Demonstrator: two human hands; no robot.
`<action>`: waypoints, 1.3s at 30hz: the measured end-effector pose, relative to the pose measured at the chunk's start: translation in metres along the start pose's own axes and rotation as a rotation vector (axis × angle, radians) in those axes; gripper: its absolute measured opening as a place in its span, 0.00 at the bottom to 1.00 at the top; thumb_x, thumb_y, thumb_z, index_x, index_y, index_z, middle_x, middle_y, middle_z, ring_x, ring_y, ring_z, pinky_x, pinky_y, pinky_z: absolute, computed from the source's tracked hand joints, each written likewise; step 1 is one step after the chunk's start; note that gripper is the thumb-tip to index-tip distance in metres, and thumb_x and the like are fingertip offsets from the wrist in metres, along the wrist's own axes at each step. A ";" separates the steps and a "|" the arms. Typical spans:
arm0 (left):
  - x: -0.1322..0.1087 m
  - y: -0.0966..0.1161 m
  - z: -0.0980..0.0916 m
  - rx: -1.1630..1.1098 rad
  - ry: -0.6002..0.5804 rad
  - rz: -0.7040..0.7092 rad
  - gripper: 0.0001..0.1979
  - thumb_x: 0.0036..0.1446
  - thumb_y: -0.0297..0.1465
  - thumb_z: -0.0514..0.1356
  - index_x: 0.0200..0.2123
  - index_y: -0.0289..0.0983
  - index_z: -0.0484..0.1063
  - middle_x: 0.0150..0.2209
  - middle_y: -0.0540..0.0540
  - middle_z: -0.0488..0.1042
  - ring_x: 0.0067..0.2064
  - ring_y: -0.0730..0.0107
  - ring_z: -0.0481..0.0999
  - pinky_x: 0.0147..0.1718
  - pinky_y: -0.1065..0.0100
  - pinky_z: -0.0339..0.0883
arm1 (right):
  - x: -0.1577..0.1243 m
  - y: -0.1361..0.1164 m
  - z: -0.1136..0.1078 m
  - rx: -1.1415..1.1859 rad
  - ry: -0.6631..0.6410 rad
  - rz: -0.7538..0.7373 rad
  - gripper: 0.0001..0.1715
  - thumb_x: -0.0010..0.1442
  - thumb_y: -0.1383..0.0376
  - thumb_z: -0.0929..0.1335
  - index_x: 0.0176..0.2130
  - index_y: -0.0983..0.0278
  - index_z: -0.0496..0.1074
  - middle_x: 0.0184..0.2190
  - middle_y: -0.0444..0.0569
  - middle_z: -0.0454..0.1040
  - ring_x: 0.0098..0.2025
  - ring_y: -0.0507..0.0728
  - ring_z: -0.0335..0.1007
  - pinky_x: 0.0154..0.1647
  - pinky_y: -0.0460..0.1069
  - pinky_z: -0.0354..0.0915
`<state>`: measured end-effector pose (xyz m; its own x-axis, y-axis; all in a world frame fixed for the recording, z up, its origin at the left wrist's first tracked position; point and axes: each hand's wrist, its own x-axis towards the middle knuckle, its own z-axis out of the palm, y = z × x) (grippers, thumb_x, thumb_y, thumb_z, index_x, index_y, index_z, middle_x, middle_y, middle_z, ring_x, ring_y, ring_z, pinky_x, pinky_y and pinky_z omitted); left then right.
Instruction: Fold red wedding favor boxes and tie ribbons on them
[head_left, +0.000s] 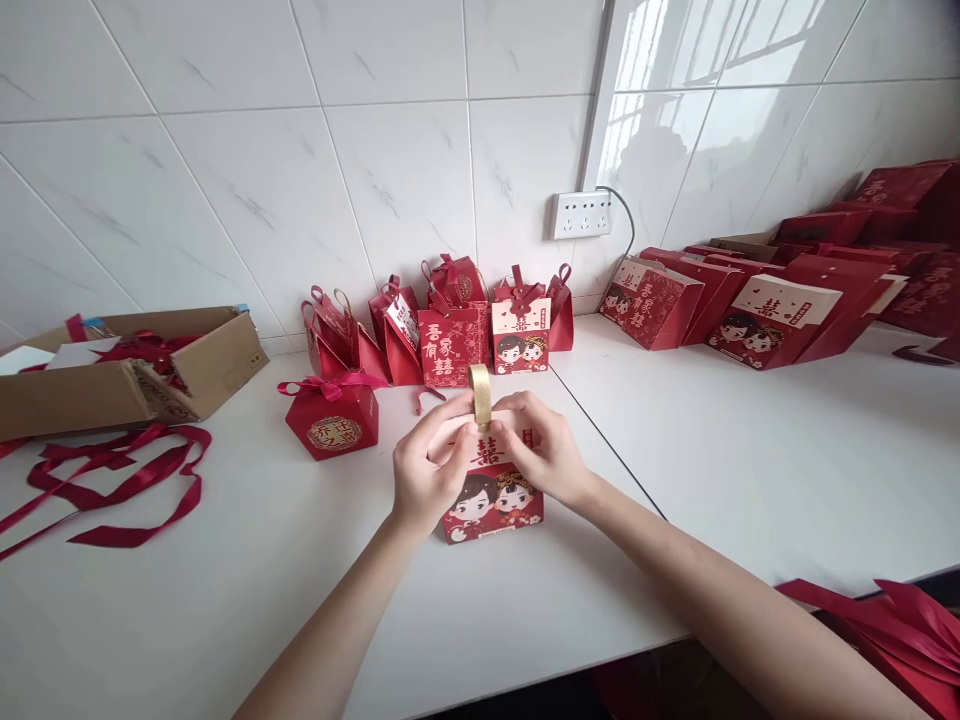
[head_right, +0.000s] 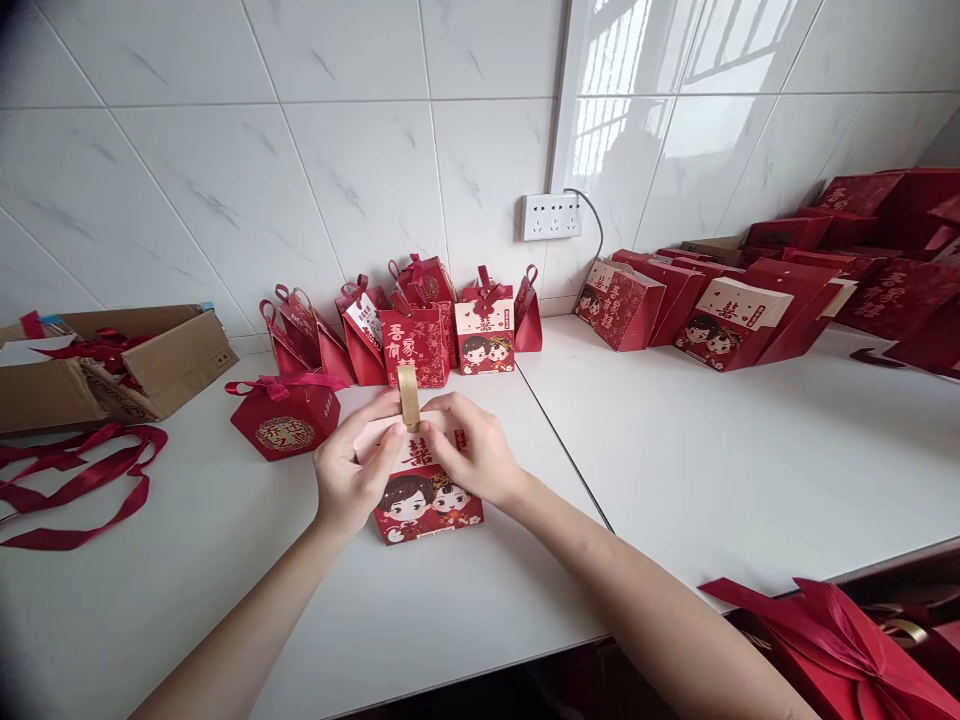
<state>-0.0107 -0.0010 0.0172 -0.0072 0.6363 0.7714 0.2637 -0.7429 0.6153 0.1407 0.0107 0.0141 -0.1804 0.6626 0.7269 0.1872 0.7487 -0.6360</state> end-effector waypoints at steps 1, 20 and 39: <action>0.000 -0.004 0.000 -0.031 -0.015 -0.023 0.20 0.57 0.29 0.60 0.53 0.41 0.67 0.42 0.45 0.78 0.43 0.67 0.78 0.42 0.69 0.74 | 0.002 0.003 -0.003 0.033 0.020 0.045 0.04 0.61 0.63 0.64 0.35 0.62 0.65 0.26 0.43 0.68 0.24 0.50 0.61 0.25 0.46 0.59; -0.006 -0.033 0.001 -0.035 -0.152 -0.121 0.29 0.54 0.35 0.63 0.58 0.42 0.59 0.58 0.38 0.67 0.56 0.57 0.70 0.53 0.56 0.68 | 0.026 0.037 -0.023 0.893 0.505 0.381 0.08 0.53 0.61 0.64 0.36 0.58 0.68 0.41 0.46 0.75 0.46 0.58 0.71 0.47 0.57 0.67; -0.008 -0.016 0.001 0.087 0.023 0.000 0.44 0.44 0.43 0.67 0.62 0.38 0.53 0.52 0.37 0.70 0.54 0.52 0.71 0.51 0.56 0.68 | 0.017 0.038 -0.003 0.931 0.166 0.917 0.11 0.60 0.58 0.63 0.34 0.62 0.71 0.28 0.46 0.74 0.27 0.53 0.71 0.29 0.49 0.73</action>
<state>-0.0144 0.0064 0.0013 -0.0286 0.6304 0.7758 0.3461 -0.7218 0.5993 0.1479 0.0505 0.0030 -0.2125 0.9738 -0.0803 -0.5653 -0.1896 -0.8028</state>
